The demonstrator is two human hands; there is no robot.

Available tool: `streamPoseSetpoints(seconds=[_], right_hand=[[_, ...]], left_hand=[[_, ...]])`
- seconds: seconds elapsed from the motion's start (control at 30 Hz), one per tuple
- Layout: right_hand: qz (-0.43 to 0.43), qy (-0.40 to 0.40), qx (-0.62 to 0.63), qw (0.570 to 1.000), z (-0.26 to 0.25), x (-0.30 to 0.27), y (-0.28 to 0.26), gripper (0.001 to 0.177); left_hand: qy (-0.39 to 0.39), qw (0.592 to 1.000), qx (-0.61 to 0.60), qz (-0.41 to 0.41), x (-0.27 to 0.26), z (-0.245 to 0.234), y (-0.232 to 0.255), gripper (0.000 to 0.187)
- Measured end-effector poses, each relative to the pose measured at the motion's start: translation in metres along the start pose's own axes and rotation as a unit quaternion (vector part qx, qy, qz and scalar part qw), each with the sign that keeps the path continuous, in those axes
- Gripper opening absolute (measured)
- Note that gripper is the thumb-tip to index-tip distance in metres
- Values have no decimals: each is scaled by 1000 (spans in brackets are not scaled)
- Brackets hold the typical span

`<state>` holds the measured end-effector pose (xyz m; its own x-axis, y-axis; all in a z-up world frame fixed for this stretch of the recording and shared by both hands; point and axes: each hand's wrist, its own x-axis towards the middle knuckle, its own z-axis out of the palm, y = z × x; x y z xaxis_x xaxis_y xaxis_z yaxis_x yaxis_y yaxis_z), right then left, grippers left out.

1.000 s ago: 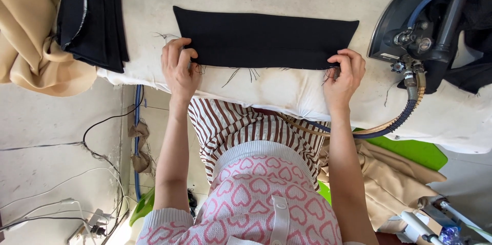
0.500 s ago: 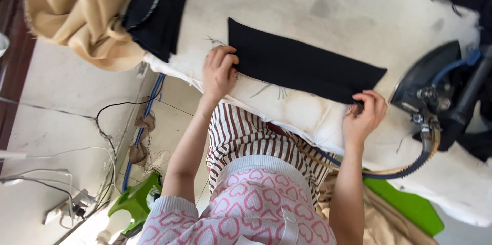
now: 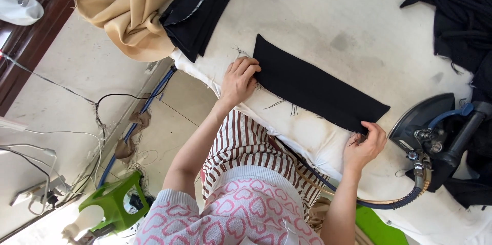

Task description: The person irons multiple black fabric pieces on a white ironing board. They repeatedly pick up each piece, fold it, press it with a steam iron, and place it aside. The process is repeated for several pieces throughout the clip.

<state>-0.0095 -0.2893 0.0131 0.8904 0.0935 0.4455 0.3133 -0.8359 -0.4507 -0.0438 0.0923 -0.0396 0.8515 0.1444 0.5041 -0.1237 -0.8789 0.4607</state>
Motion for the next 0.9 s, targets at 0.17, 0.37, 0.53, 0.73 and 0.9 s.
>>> streamPoseSetpoints(seconds=[0.17, 0.37, 0.53, 0.73, 0.9], right_hand=[[-28, -4, 10, 1000, -6, 12, 12, 29], [-58, 19, 43, 997, -53, 77, -1, 15], [-96, -57, -116, 987, -28, 109, 4, 38], [-100, -195, -28, 975, 4, 107, -22, 34], [-123, -254, -69, 957, 30, 98, -22, 40]], left_hand=[[-6, 999, -47, -9, 14, -25, 15, 39], [-39, 930, -328, -160, 47, -82, 50, 10], [-84, 991, -53, -92, 52, -58, 42, 39], [-167, 986, 12, 6, 62, -9, 57, 40], [-156, 979, 76, 104, 61, 21, 67, 31]])
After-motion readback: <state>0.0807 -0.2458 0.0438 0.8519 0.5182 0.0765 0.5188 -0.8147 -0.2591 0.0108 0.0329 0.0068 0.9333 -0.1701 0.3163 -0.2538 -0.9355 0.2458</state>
